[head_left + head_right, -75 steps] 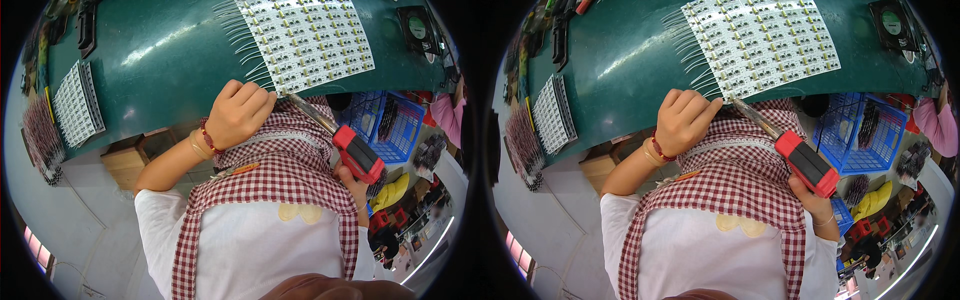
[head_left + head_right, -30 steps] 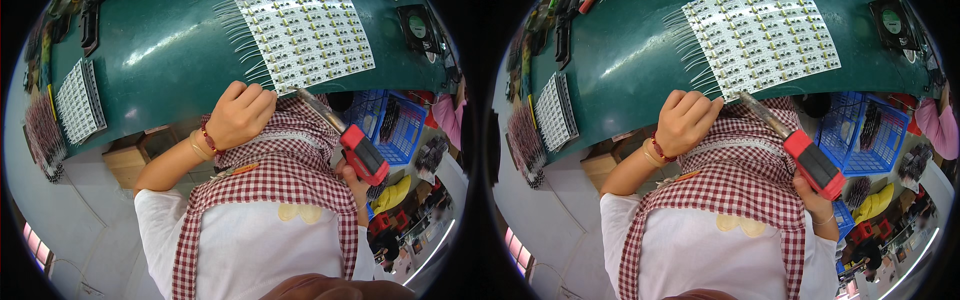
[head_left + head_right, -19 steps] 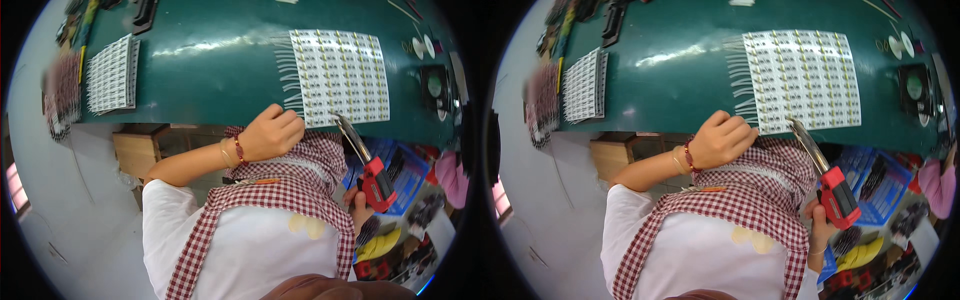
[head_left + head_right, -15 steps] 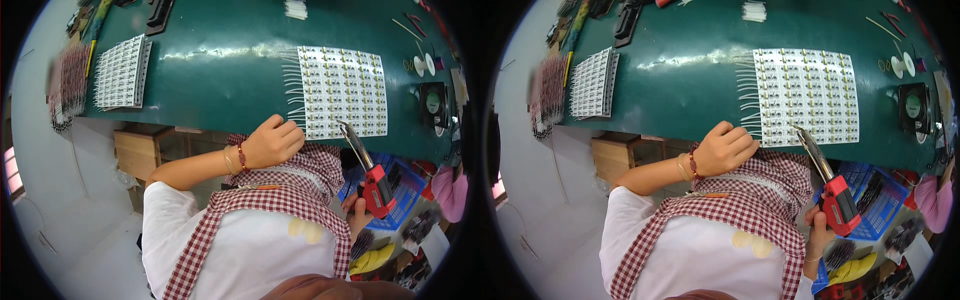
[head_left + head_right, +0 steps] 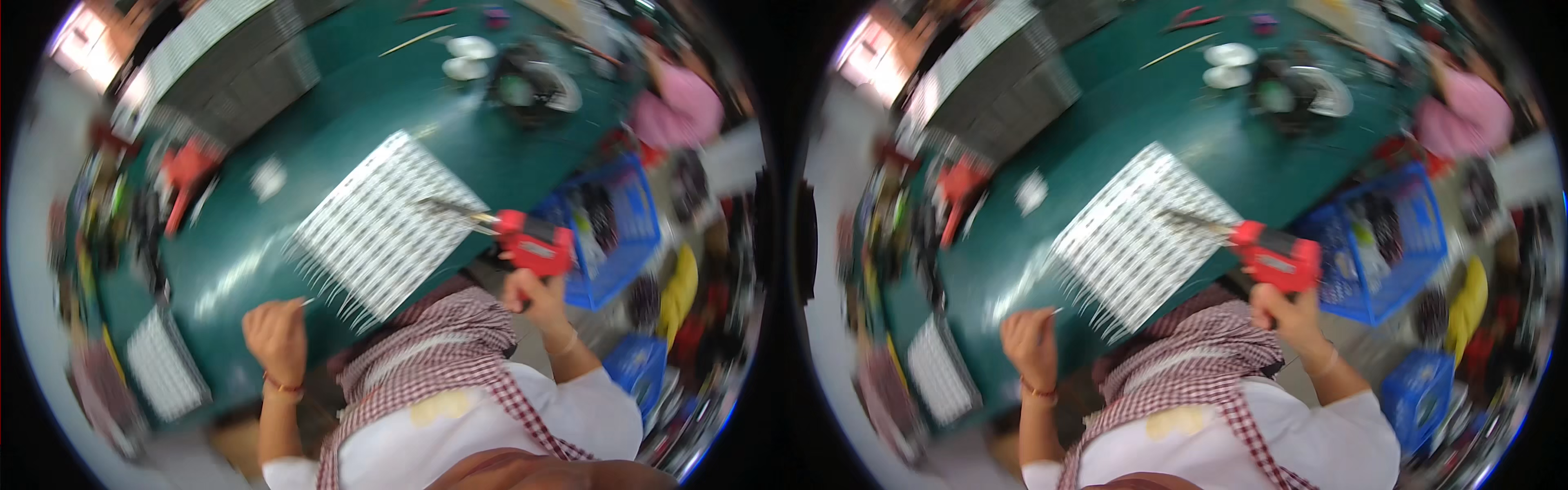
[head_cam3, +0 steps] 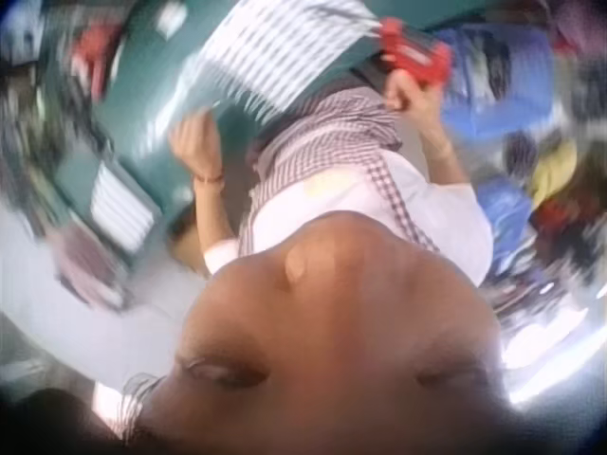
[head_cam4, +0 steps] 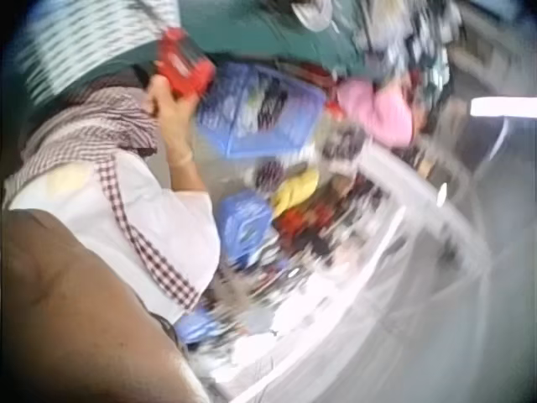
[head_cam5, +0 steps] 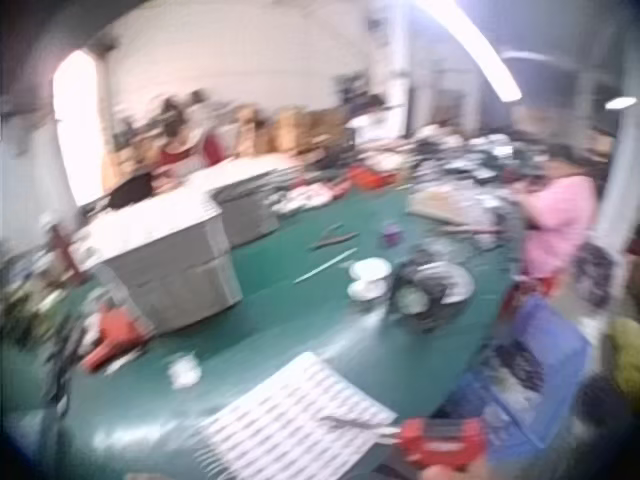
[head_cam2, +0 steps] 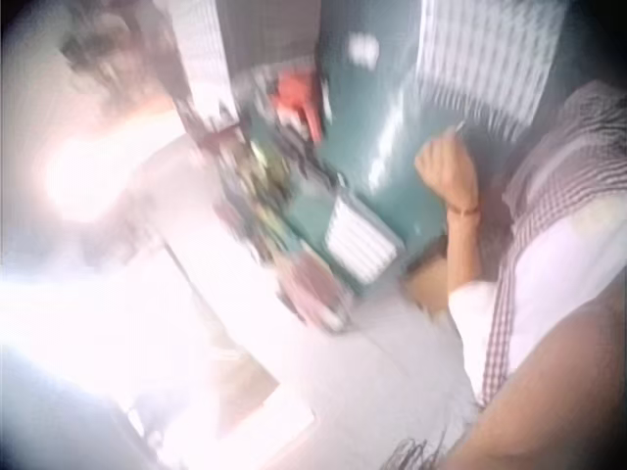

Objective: Soldering wires onto LED components on a circuit board sheet.

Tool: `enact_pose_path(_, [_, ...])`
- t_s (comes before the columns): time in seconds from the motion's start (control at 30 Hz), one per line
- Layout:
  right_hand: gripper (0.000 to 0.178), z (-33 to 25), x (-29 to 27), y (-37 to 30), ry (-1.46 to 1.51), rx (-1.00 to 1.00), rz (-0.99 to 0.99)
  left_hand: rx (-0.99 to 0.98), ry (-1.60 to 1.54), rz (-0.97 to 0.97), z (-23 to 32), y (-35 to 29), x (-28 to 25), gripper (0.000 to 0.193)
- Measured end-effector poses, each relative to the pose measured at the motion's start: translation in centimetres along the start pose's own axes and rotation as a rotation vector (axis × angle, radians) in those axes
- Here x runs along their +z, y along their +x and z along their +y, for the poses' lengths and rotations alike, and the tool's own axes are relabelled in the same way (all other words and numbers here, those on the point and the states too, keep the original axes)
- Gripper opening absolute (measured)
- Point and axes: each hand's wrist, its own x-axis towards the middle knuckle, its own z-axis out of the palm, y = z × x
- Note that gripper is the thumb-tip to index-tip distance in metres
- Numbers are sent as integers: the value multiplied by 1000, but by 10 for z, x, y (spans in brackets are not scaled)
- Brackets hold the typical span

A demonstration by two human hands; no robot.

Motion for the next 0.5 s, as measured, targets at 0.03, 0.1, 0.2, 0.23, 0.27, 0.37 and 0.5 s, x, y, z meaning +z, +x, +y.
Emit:
enact_pose_path(0.03, [23, -2, 1, 4, -34, 7, -24, -26, 23, 43, -8, 6, 3, 14])
enact_pose_path(0.1, [17, -10, 3, 4, -56, 10, -75, -89, 35, 84, -30, 22, 14, 12])
enact_pose_path(0.2, [15, -18, -4, -12, 3, -28, -34, -70, -43, 34, -66, 58, 46, 10])
enact_pose_path(0.23, [17, -17, -8, -16, 4, -77, -10, -95, -68, -17, -77, 70, 57, 11])
enact_pose_path(0.27, [17, -15, -13, -18, 14, -108, 42, -39, -95, -19, -84, 76, 65, 11])
enact_pose_path(0.37, [24, -8, -29, -20, 23, -144, 87, 30, -23, -6, -101, 84, 79, 13])
enact_pose_path(0.5, [27, -24, -38, -24, 23, -179, 187, -48, 66, -29, -106, 90, 89, 14])
